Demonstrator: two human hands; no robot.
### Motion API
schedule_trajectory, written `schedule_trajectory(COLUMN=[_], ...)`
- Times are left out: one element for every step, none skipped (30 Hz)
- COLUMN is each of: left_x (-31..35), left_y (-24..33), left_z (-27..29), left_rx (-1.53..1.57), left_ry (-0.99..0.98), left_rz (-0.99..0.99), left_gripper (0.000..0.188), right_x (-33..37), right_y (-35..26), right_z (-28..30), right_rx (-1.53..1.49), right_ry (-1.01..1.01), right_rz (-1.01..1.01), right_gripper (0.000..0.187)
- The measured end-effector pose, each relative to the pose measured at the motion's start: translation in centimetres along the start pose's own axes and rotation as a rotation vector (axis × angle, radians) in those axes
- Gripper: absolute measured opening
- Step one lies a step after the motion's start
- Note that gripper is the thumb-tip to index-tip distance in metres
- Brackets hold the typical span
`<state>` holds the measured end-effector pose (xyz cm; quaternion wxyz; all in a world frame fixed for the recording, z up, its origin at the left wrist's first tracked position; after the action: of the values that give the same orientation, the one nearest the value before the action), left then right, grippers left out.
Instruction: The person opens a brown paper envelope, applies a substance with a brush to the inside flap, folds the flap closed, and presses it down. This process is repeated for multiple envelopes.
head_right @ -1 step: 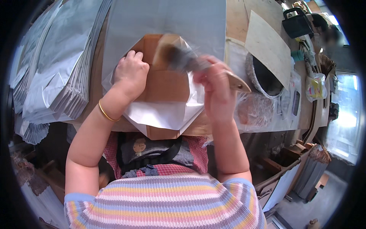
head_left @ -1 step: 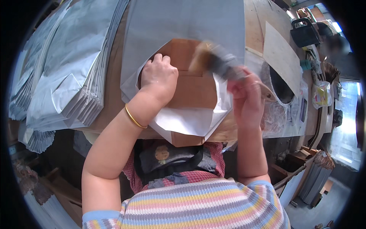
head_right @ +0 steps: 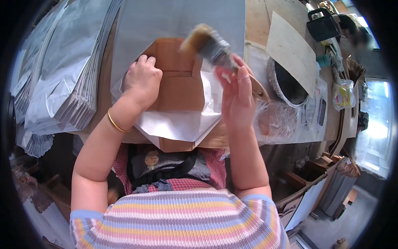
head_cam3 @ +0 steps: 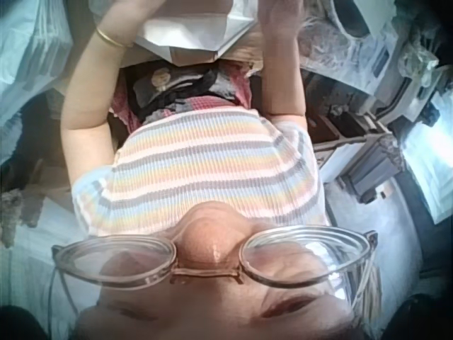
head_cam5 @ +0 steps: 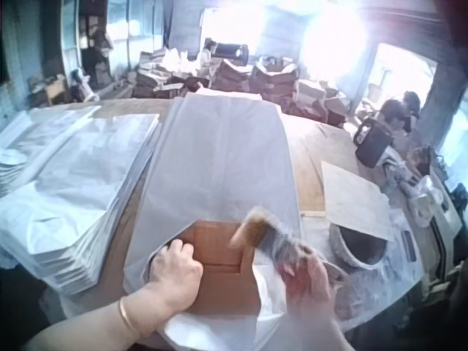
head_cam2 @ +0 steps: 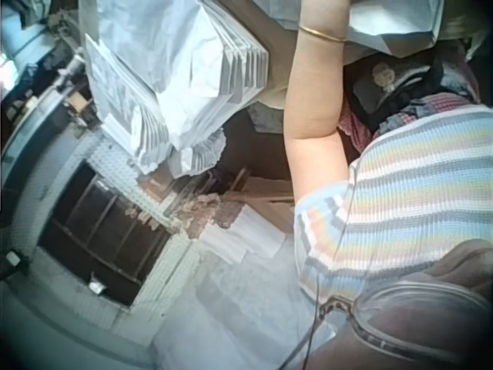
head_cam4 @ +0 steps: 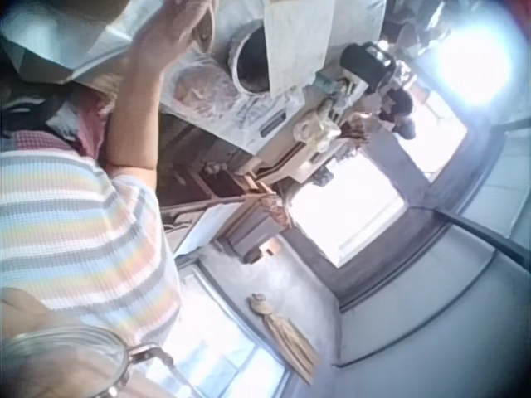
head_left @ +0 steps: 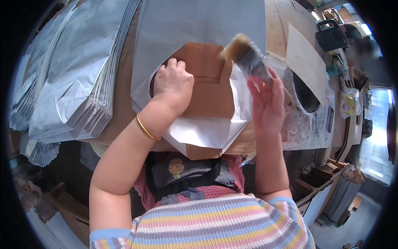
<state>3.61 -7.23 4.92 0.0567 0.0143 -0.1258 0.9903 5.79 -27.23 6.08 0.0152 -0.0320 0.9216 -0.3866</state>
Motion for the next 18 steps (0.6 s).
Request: schedule_trajectory(left_x=[0.0, -0.1, -0.1, 0.3, 1.2, 2.4, 3.3, 3.8, 4.7, 5.6, 6.8, 7.3, 7.4, 7.0, 6.3, 5.7, 5.6, 5.7], left_y=[0.3, 0.9, 1.1, 1.7, 1.8, 2.1, 1.2, -1.5, -4.4, -5.8, -7.2, -7.0, -5.4, -4.7, -4.1, -3.6, -3.0, -2.3], left_z=[0.1, 0.0, -0.2, 0.5, 1.5, 2.7, 6.2, 4.7, 3.0, -0.3, -3.6, -6.4, -7.2, -7.2, -7.1, -6.8, -6.9, -6.8], left_rx=[-0.004, -0.009, -0.023, 0.101, 0.226, 0.358, 0.784, 0.894, 1.022, 0.845, 0.657, 0.171, 0.161, 0.184, 0.212, 0.235, 0.228, 0.231], left_ry=[0.004, 0.009, 0.007, 0.100, 0.191, 0.276, 0.469, 0.551, 0.630, 0.579, 0.497, 0.388, 0.230, 0.242, 0.255, 0.273, 0.270, 0.227], left_rz=[-0.007, -0.020, -0.024, -0.191, -0.358, -0.530, -0.595, -0.336, -0.079, 0.099, 0.268, 0.181, 0.159, 0.170, 0.180, 0.195, 0.211, 0.217], left_gripper=[0.006, 0.005, 0.005, 0.008, 0.011, 0.015, 0.029, 0.035, 0.046, 0.052, 0.058, 0.063, 0.065, 0.066, 0.068, 0.069, 0.068, 0.069], right_x=[-1.1, -2.3, -2.5, -2.2, -2.2, -2.0, -2.0, -2.0, -2.1, -2.0, -2.0, -2.0, -1.9, -2.0, -1.9, -1.9, -1.8, -1.7], right_y=[1.7, 3.8, 6.5, 8.3, 8.9, 9.2, 9.0, 8.5, 8.4, 8.2, 8.5, 8.9, 9.0, 9.2, 9.4, 9.4, 9.5, 9.5], right_z=[1.8, 4.3, 5.1, 3.7, 3.1, 2.5, 2.5, 2.9, 2.9, 3.1, 3.0, 2.7, 3.1, 3.4, 3.8, 3.7, 3.6, 3.6], right_rx=[-0.120, -0.241, -0.304, -0.522, -0.556, -0.590, -0.587, -0.583, -0.586, -0.594, -0.604, -0.613, -0.619, -0.625, -0.627, -0.630, -0.634, -0.634], right_ry=[0.061, 0.125, 0.110, -0.023, -0.058, -0.085, -0.102, -0.120, -0.147, -0.172, -0.203, -0.238, -0.252, -0.267, -0.280, -0.297, -0.314, -0.327], right_rz=[-0.011, -0.019, -0.090, -0.177, -0.218, -0.256, -0.287, -0.318, -0.349, -0.344, -0.351, -0.372, -0.389, -0.407, -0.423, -0.440, -0.457, -0.468], right_gripper=[0.035, 0.036, 0.038, 0.040, 0.041, 0.041, 0.042, 0.042, 0.042, 0.042, 0.041, 0.040, 0.039, 0.039, 0.038, 0.037, 0.036, 0.036])
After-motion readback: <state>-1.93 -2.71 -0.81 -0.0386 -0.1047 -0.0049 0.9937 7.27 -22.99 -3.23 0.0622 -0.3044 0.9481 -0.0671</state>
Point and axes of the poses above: each hand's wrist, its own x-axis away from the middle knuckle, its own z-axis out of the back of the hand, y = z × x, the point moved 6 cm from there along -x, towards the middle knuckle, and after that the axes turned 8 degrees about -x, right-handed, at the moved point
